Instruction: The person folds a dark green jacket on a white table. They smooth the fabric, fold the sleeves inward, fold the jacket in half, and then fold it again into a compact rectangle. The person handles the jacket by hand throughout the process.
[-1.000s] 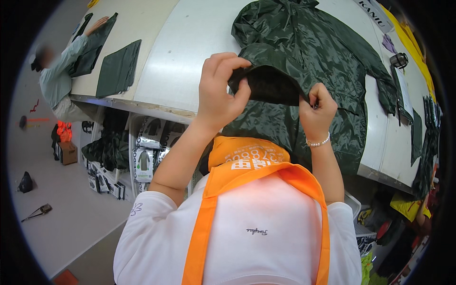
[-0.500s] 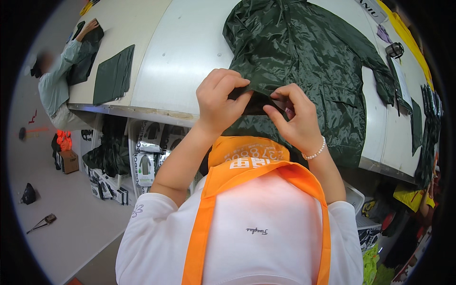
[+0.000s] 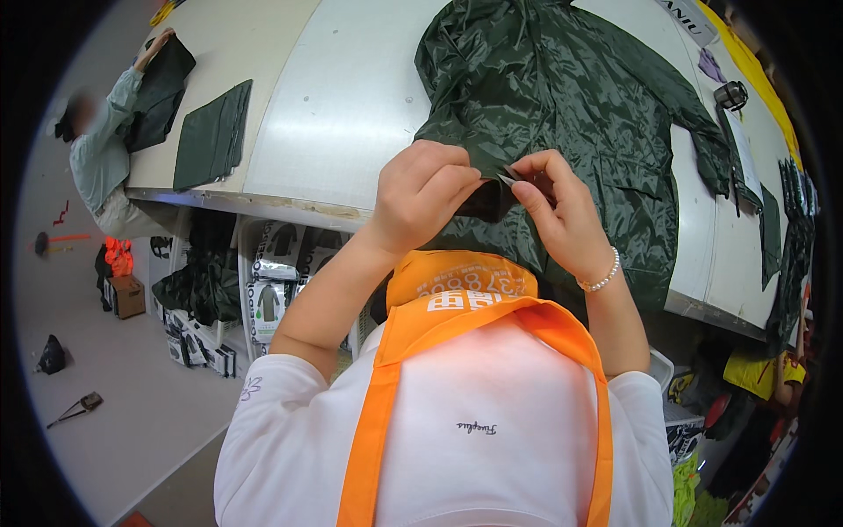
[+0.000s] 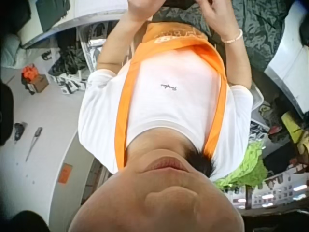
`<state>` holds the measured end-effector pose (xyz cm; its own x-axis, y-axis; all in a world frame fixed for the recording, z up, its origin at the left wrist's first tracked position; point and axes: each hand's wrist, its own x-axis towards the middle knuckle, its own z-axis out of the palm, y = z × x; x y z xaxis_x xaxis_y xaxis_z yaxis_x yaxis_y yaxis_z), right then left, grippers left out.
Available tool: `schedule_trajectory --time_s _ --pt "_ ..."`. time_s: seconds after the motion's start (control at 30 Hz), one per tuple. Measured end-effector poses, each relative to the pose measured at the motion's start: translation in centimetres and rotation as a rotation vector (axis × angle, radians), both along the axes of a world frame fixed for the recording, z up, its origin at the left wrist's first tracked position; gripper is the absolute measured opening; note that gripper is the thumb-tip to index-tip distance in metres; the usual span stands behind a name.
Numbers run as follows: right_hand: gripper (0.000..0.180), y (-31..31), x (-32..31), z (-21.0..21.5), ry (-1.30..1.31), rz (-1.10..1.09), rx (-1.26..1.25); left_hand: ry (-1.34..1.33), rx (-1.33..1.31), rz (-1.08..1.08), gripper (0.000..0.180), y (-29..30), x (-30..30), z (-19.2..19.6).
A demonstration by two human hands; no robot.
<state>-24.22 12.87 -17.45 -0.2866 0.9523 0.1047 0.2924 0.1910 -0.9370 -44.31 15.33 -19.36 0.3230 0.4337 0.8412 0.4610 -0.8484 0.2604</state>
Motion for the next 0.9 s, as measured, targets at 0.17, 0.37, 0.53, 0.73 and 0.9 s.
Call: schedule_trajectory --time_s 0.17,0.37,0.53,0.73,0.9 --pt "0.015 0.5 0.0 0.6 -0.030 0.070 0.058 0.109 0.097 -0.055 0.025 0.1 -0.3 0.5" --pt "0.014 0.5 -0.3 0.9 0.012 0.100 0.036 0.136 0.134 -0.057 0.025 -0.1 -0.4 0.9" --pt "0.015 0.5 -0.7 0.9 0.005 0.063 -0.026 0.145 0.119 -0.047 0.025 -0.3 -1.3 0.8" --pt "0.026 0.9 2.5 -3.5 -0.083 -0.209 0.016 0.063 -0.035 0.580 0.023 2.2 -11.6 1.3" --pt "0.015 -2.5 6.8 -9.2 -0.247 -0.584 -0.084 -0.508 -0.454 0.682 0.029 4.9 -26.3 -0.1"
